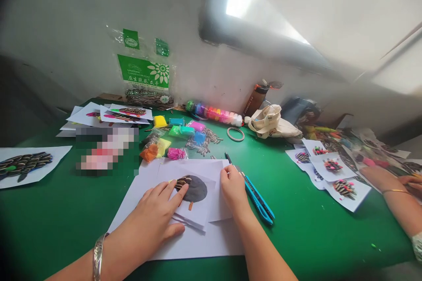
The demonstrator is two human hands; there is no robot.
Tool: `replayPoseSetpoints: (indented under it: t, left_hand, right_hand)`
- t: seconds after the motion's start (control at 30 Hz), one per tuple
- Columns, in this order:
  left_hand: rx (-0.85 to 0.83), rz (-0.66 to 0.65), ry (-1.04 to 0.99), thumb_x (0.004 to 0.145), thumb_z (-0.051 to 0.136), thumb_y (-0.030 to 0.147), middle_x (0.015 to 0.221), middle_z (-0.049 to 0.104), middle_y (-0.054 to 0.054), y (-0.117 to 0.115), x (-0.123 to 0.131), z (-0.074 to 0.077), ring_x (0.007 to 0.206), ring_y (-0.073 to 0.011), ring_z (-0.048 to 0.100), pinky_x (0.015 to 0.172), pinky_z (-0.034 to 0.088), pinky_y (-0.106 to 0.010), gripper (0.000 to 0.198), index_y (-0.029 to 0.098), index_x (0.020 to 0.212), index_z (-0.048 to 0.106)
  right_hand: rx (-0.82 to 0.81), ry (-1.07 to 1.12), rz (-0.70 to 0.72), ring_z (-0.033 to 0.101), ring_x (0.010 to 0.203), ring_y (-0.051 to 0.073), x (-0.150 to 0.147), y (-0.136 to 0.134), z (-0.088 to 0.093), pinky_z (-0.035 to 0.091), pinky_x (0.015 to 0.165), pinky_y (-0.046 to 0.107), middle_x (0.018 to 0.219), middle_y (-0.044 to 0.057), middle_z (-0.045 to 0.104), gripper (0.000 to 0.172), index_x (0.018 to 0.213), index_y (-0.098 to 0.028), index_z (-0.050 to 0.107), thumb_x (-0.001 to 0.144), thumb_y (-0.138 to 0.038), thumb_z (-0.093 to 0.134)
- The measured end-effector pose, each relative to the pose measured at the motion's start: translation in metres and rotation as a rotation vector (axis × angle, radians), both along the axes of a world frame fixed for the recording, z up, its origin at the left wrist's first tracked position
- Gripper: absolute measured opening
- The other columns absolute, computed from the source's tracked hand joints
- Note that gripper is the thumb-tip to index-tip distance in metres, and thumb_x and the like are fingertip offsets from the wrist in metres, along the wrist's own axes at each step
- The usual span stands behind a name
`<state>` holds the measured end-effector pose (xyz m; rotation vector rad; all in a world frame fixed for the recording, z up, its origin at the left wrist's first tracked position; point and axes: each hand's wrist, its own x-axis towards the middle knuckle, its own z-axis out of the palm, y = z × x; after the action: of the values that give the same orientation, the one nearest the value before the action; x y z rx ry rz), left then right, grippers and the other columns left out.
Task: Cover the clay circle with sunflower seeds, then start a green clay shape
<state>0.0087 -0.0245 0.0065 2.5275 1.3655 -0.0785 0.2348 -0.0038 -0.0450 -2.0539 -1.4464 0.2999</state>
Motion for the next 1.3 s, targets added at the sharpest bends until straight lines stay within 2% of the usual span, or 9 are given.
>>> replayPoseSetpoints:
  t: [0.2, 0.33, 0.53, 0.63, 0.77, 0.9, 1.03, 1.17, 1.3]
  left_hand:
    - [0.090, 0.024, -0.023, 0.078, 0.066, 0.035, 0.130, 0.054, -0.016, -0.001, -0.002, -0.007, 0.115, -0.0323, 0.051, 0.091, 0.044, -0.046, 0.063, 0.021, 0.136, 0.047]
    - [0.104, 0.035, -0.024, 0.078, 0.065, 0.036, 0.126, 0.057, -0.015, 0.000, -0.002, -0.007, 0.111, -0.0317, 0.052, 0.088, 0.045, -0.045, 0.063, 0.020, 0.136, 0.047]
    - [0.079, 0.032, -0.012, 0.078, 0.064, 0.037, 0.129, 0.055, -0.016, -0.001, 0.001, -0.005, 0.115, -0.0327, 0.049, 0.091, 0.042, -0.047, 0.063, 0.021, 0.136, 0.047]
    - [0.071, 0.040, -0.014, 0.078, 0.065, 0.039, 0.131, 0.054, -0.015, -0.001, 0.001, -0.006, 0.117, -0.0325, 0.048, 0.092, 0.042, -0.048, 0.063, 0.021, 0.136, 0.047]
    - [0.075, 0.041, -0.013, 0.077, 0.066, 0.039, 0.132, 0.054, -0.015, 0.000, 0.003, -0.007, 0.119, -0.0326, 0.047, 0.093, 0.041, -0.048, 0.064, 0.022, 0.136, 0.047]
    - [0.065, 0.045, 0.005, 0.077, 0.067, 0.036, 0.133, 0.053, -0.015, 0.001, 0.005, -0.006, 0.119, -0.0320, 0.047, 0.093, 0.041, -0.049, 0.062, 0.022, 0.135, 0.048]
    - [0.056, 0.047, 0.027, 0.076, 0.068, 0.034, 0.134, 0.053, -0.016, 0.002, 0.007, -0.005, 0.120, -0.0323, 0.047, 0.093, 0.041, -0.049, 0.064, 0.021, 0.136, 0.048]
    - [0.054, 0.050, 0.039, 0.077, 0.067, 0.035, 0.132, 0.054, -0.016, 0.003, 0.008, -0.006, 0.119, -0.0329, 0.048, 0.092, 0.042, -0.049, 0.063, 0.022, 0.136, 0.048]
    - [0.066, 0.044, 0.034, 0.076, 0.067, 0.036, 0.132, 0.054, -0.017, 0.003, 0.009, -0.010, 0.119, -0.0338, 0.048, 0.092, 0.041, -0.050, 0.064, 0.022, 0.136, 0.048]
  right_hand:
    - [0.048, 0.006, 0.029, 0.054, 0.066, 0.019, -0.014, -0.011, 0.000, 0.038, 0.062, 0.029, 0.070, 0.002, 0.059, 0.020, 0.077, -0.022, 0.052, 0.088, -0.032, 0.038]
    - [0.095, -0.033, 0.039, 0.052, 0.078, 0.022, -0.011, -0.021, -0.003, 0.040, 0.073, 0.034, 0.078, 0.005, 0.058, 0.020, 0.073, -0.022, 0.050, 0.088, -0.031, 0.041]
    - [0.216, 0.129, -0.003, 0.047, 0.114, 0.027, -0.006, -0.026, -0.013, 0.040, 0.093, 0.042, 0.114, 0.012, 0.053, 0.011, 0.084, -0.021, 0.052, 0.084, -0.030, 0.046]
    - [0.224, 0.268, -0.072, 0.049, 0.114, 0.025, -0.005, -0.025, -0.016, 0.046, 0.090, 0.039, 0.126, 0.013, 0.045, 0.024, 0.103, -0.021, 0.053, 0.080, -0.029, 0.049]
    - [0.174, 0.343, -0.125, 0.055, 0.104, 0.023, -0.005, -0.025, -0.018, 0.050, 0.082, 0.035, 0.126, 0.011, 0.049, 0.039, 0.118, -0.020, 0.051, 0.079, -0.027, 0.047]
    - [0.130, 0.157, -0.044, 0.052, 0.110, 0.026, -0.001, -0.016, -0.016, 0.046, 0.089, 0.039, 0.128, 0.012, 0.051, 0.046, 0.126, -0.017, 0.050, 0.080, -0.026, 0.045]
    - [0.023, -0.180, 0.091, 0.044, 0.121, 0.027, 0.006, 0.006, -0.002, 0.034, 0.102, 0.041, 0.133, 0.013, 0.052, 0.050, 0.133, -0.011, 0.046, 0.084, -0.022, 0.042]
    - [-0.145, -0.459, 0.205, 0.045, 0.118, 0.026, 0.005, 0.028, 0.014, 0.036, 0.092, 0.037, 0.124, 0.010, 0.060, 0.046, 0.131, -0.018, 0.050, 0.085, -0.016, 0.043]
    - [-0.205, -0.528, 0.238, 0.052, 0.106, 0.027, 0.003, 0.036, 0.018, 0.036, 0.082, 0.035, 0.107, 0.011, 0.067, 0.038, 0.119, -0.020, 0.058, 0.083, -0.016, 0.048]
